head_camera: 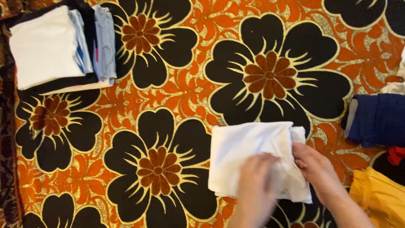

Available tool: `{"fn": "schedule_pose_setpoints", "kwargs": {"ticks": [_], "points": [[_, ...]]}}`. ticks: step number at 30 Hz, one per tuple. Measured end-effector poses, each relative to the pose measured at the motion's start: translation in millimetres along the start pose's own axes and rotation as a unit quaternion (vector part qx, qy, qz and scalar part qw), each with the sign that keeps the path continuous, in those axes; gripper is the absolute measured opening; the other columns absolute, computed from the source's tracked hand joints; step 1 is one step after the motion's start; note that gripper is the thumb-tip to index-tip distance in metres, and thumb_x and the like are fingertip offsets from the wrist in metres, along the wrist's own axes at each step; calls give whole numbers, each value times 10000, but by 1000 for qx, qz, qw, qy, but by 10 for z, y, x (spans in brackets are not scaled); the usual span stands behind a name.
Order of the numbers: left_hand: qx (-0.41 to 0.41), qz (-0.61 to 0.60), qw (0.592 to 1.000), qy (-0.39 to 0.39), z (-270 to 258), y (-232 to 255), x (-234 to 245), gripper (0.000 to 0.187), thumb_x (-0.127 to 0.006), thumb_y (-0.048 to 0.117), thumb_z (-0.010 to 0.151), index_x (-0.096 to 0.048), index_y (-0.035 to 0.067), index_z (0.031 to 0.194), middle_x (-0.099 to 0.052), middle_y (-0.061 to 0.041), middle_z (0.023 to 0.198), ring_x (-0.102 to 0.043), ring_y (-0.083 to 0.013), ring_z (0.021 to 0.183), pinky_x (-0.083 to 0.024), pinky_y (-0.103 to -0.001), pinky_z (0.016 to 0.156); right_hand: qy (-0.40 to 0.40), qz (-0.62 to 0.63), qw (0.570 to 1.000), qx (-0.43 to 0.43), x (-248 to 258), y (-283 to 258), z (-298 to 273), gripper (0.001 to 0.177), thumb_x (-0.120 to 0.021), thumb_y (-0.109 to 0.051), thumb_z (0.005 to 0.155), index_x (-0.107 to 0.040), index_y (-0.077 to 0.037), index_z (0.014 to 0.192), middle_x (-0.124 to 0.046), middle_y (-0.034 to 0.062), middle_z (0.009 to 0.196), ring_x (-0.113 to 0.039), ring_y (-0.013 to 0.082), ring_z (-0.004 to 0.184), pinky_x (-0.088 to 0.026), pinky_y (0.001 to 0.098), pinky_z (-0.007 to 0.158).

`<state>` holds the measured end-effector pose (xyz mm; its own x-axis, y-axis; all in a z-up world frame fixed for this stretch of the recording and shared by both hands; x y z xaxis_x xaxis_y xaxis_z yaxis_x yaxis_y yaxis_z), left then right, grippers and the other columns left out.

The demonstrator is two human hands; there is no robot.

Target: The person folds several pieces of clothing on a bed, including black and white garments. They smooth and align each item before folding it into a compact rectangle and stacking it with previously folded clothes.

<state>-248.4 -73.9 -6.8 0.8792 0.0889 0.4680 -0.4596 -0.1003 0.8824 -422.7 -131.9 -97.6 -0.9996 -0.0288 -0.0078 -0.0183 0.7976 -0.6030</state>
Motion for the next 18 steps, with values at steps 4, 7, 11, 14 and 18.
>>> {"fn": "schedule_pose_setpoints", "kwargs": {"ticks": [4, 7, 11, 14, 18], "points": [[-3, 135, 989, 63, 148, -389, 361, 396, -594, -19, 914, -611, 55, 1303, -604, -154, 1375, -517, -339, 1357, -343, -481, 1192, -1, -83, 990, 116, -185, 68, -26, 391, -750, -129, 849, -643, -2, 1203, -762, 143, 973, -700, 181, 815, -558, 311, 715], [-18, 212, 976, 36, 288, -553, 527, 506, -588, 119, 973, -492, 44, 1464, -487, -175, 1529, -385, -335, 1477, -207, -520, 1239, 8, -54, 984, 172, -146, 106, -127, 264, -710, -142, 907, -674, 12, 1119, -751, 89, 934, -673, 102, 786, -543, 247, 685], [-35, 270, 962, -28, 386, -636, 498, 658, -527, 310, 1033, -317, 28, 1588, -306, -180, 1667, -214, -318, 1577, -114, -538, 1264, 110, -246, 948, 170, 58, 125, -239, 234, -728, -188, 999, -671, 19, 1091, -726, 179, 812, -623, 189, 663, -490, 339, 603], [-32, 351, 931, -98, 398, -718, 393, 818, -533, 464, 968, -228, 11, 1576, -205, -181, 1659, -131, -344, 1539, -67, -587, 1197, 155, -285, 931, 166, 129, 127, -264, 270, -726, -214, 935, -650, 1, 1079, -738, 136, 781, -667, 192, 637, -519, 353, 592], [-4, 387, 914, -120, 472, -841, 355, 880, -545, 555, 934, -209, 47, 1569, -169, -149, 1652, -107, -357, 1521, -59, -606, 1180, 174, -387, 887, 182, 125, 33, -199, 311, -717, -271, 902, -663, -24, 1084, -739, 122, 786, -701, 257, 682, -541, 419, 645]]}}
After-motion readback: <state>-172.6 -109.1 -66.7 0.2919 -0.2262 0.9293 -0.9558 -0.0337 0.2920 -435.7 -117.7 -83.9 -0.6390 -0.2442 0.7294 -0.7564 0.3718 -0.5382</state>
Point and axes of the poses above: each hand's wrist, its own z-axis towards the middle knuckle, its own x-axis out of the back of the hand, y = z × x, the point moved 4 cm from there along z, towards the middle knuckle
